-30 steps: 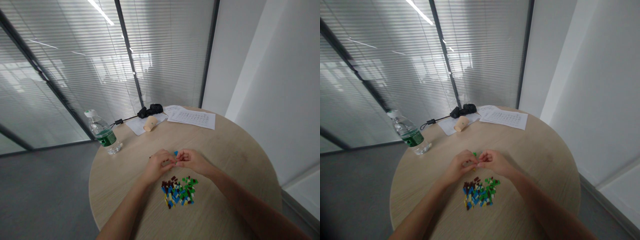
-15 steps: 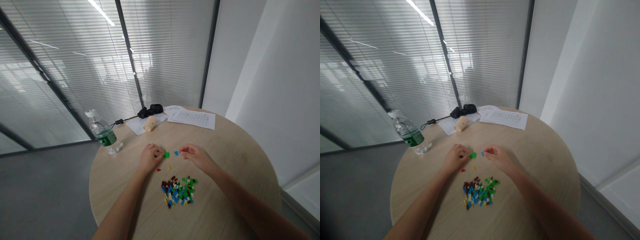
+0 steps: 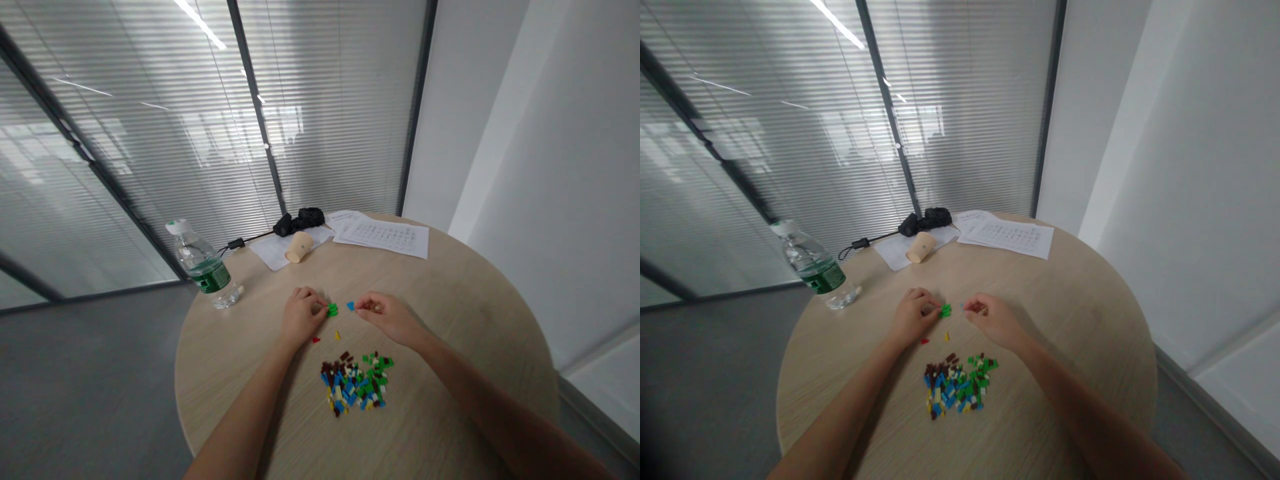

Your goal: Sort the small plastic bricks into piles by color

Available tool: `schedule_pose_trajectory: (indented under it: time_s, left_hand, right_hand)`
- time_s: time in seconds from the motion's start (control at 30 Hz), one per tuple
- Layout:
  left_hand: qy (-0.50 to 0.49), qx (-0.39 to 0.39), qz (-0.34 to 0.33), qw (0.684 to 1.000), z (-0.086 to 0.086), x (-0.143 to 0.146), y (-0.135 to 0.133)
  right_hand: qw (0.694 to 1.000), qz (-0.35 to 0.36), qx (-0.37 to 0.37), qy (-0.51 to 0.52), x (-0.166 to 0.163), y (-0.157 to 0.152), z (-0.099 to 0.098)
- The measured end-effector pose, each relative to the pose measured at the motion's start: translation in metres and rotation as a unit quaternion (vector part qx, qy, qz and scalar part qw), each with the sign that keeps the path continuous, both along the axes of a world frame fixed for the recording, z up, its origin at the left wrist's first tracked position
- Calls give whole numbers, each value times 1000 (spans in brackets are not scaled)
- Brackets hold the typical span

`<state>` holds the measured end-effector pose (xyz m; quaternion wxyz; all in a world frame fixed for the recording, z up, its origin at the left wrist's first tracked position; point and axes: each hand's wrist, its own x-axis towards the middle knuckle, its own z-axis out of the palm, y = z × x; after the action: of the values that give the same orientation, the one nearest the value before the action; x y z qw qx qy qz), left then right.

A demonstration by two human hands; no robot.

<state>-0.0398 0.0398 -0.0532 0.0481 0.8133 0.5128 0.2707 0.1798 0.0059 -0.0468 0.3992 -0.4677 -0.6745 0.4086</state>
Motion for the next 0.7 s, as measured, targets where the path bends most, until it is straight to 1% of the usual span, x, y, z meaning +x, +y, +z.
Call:
schedule_pose_trajectory:
  time_s: [0.17,0.27,0.33,0.43,0.53,0.6,0.7]
  left_hand:
    - [8,-2,-1,1000,2,-1,-1]
    - [6,7,-10,1000,4,-3,-3]
    - [1,13,-13,1000,6,-3,-4]
    - [-7,26,-28,999,8,-3,-8]
    - [-13,35,-56,998,9,-2,-11]
    - [-15,35,-74,997,10,-1,-13]
    - [-18,28,-83,996,13,0,-16]
  right_hand:
    - [998,7,10,-62,-1,-4,3]
    - [993,27,31,-114,0,-8,6]
    - [985,60,58,-149,0,-11,9]
    - [965,132,117,-193,-2,-15,11]
    - [946,181,173,-207,-7,-17,10]
    - [937,202,188,-212,-11,-19,7]
    - [927,225,185,-235,-14,-19,1]
